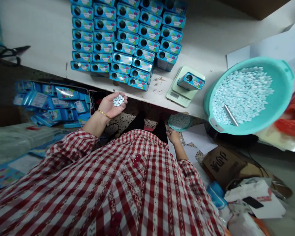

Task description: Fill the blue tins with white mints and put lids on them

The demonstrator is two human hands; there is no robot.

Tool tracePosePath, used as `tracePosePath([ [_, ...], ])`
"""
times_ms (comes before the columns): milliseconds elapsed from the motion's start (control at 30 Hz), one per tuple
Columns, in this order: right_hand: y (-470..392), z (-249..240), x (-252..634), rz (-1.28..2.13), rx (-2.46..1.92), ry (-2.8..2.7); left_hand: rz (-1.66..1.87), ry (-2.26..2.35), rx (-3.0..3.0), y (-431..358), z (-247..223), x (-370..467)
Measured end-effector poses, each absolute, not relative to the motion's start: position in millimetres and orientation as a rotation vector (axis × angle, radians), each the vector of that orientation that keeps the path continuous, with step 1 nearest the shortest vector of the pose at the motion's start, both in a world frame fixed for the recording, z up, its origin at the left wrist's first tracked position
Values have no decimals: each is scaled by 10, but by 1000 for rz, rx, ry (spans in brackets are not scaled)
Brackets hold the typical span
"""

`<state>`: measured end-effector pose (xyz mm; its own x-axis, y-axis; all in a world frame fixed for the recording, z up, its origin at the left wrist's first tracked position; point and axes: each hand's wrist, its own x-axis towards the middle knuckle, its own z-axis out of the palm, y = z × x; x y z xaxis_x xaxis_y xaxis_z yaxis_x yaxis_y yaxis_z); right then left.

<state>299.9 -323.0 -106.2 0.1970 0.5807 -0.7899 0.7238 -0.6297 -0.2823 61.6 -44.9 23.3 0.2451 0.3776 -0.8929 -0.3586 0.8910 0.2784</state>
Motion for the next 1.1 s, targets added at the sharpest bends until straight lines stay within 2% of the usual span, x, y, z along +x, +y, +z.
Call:
tracePosePath([
  [267, -3388, -1142, 3777, -1356, 2147, 1478, 728, 1269, -51, -1327, 427, 814],
  [500, -3841, -1303, 4251, -1336, 2059, 1349, 828, 1344, -114, -1816, 456, 947],
  [667, -3921, -1489, 4229, -1365, 2021, 1348, 923, 1418, -101, -1862, 516, 842],
  [867, -3606, -1596, 4077, -1362, 2119, 1395, 897, 1419, -103, -1756, 537, 794],
  [1100, -3672, -1517, 3831, -1324, 2507, 1179, 766, 1377, 13, -1221, 449, 672],
])
